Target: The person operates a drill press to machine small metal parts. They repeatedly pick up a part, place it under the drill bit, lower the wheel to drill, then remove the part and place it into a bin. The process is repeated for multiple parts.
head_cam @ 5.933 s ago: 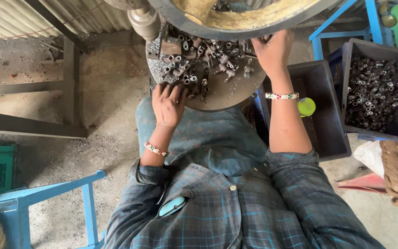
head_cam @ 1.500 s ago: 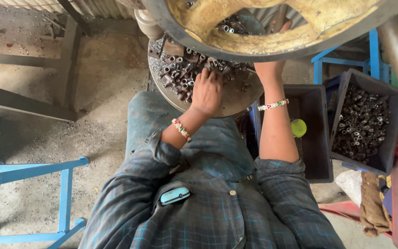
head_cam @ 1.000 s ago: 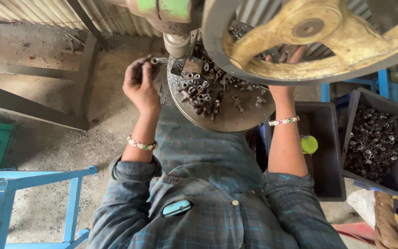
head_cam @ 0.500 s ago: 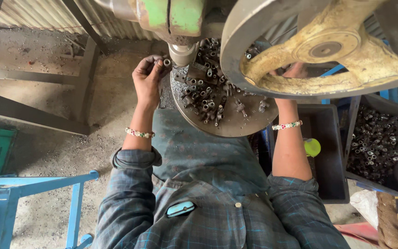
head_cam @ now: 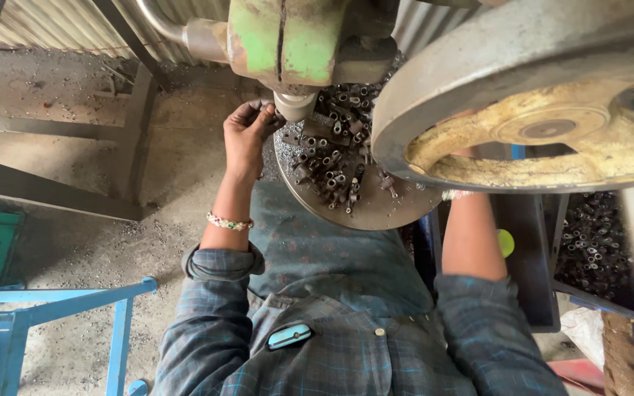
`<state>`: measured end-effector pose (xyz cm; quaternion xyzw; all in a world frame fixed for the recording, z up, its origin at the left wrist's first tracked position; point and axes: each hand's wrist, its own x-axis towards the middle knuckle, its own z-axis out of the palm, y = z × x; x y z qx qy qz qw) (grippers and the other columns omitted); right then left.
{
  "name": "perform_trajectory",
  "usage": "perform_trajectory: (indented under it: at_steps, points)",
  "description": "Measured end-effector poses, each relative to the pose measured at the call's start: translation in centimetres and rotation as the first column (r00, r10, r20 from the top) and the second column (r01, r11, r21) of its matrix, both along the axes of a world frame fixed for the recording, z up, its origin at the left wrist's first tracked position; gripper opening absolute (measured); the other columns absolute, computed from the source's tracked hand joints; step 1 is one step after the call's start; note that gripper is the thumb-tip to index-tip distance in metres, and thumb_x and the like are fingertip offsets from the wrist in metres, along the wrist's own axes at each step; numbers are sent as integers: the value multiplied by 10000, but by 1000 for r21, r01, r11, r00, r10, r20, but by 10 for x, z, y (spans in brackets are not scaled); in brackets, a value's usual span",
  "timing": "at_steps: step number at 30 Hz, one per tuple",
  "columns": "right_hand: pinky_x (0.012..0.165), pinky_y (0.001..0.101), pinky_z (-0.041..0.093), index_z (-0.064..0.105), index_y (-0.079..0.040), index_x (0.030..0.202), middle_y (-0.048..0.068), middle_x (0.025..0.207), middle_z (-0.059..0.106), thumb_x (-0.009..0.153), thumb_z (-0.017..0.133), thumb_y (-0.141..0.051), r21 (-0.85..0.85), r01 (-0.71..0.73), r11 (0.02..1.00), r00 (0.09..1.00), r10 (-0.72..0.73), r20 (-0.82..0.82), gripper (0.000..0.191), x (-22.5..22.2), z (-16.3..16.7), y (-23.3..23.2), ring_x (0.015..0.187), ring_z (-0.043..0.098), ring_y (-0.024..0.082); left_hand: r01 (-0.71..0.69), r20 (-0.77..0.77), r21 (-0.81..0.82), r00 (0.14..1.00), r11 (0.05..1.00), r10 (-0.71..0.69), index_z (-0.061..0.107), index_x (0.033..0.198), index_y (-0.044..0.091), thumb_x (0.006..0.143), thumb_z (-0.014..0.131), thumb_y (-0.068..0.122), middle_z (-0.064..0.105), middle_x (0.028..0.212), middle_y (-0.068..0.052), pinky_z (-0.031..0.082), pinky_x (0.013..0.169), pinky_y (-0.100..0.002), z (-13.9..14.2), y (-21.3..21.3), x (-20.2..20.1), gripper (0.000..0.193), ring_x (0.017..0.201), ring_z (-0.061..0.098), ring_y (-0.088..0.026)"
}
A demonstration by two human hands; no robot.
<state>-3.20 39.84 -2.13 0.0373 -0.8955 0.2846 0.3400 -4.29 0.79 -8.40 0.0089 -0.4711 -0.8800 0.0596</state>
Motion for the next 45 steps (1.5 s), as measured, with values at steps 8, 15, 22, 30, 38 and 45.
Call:
perform_trajectory:
  at_steps: [8, 15, 22, 30, 38, 45]
  points:
    - [1049, 526, 428, 464, 9, 1431, 238, 1357, 573, 868, 875, -328, -94, 22, 995, 997, -30, -75, 774, -86, 58, -12, 1230, 541, 451, -32, 33, 14, 999, 999, 32, 714, 1080, -22, 952, 714, 27, 746, 966, -71, 625, 771, -317, 8, 10, 1, 137, 832, 714, -142]
    - [1019, 530, 429, 493, 53, 1382, 261, 1315, 587, 841, 867, -266, -119, -60, 991, 996, 67, 54, 731, 5, 22, -18, 1195, 544, 467, -73, -93, 35, 993, 997, 76, 702, 1113, -40, 964, 693, -3, 753, 1019, -92, 619, 895, -326, 21, 7, 16, 154, 926, 728, -164]
    - [954, 555, 456, 678, 34, 1175, 253, 1179, 687, 849, 879, -200, 105, 11, 994, 995, -21, 99, 448, 73, -10, 7, 1083, 593, 496, -239, -98, -3, 967, 971, 237, 716, 1066, -51, 949, 736, -8, 754, 1014, -102, 641, 866, -339, 16, 13, 11, 127, 906, 725, -165]
    - [921, 544, 471, 708, 21, 1093, 248, 1094, 698, 871, 872, -243, 137, 14, 991, 997, -24, 75, 382, 68, -12, 7, 1029, 610, 481, -140, -144, -87, 981, 986, 126, 712, 1029, -36, 939, 753, 6, 759, 962, -96, 629, 825, -314, 39, 5, 16, 108, 862, 733, -159]
    - [974, 549, 443, 665, 70, 1295, 289, 1246, 653, 870, 822, -266, 178, 100, 979, 995, -99, -13, 564, 61, -29, 4, 1121, 552, 510, -404, -214, -271, 910, 874, 355, 714, 944, -43, 953, 785, 76, 743, 865, -71, 625, 718, -277, 69, -14, 46, 139, 753, 701, -108]
    - [999, 568, 431, 713, 6, 1219, 246, 1235, 675, 879, 838, -257, 171, 101, 980, 987, -120, 106, 448, 61, -35, 12, 1142, 552, 495, -225, 79, -301, 963, 927, 259, 685, 805, -43, 918, 808, 154, 734, 726, -88, 578, 528, -294, 34, -6, 20, 259, 565, 672, -134]
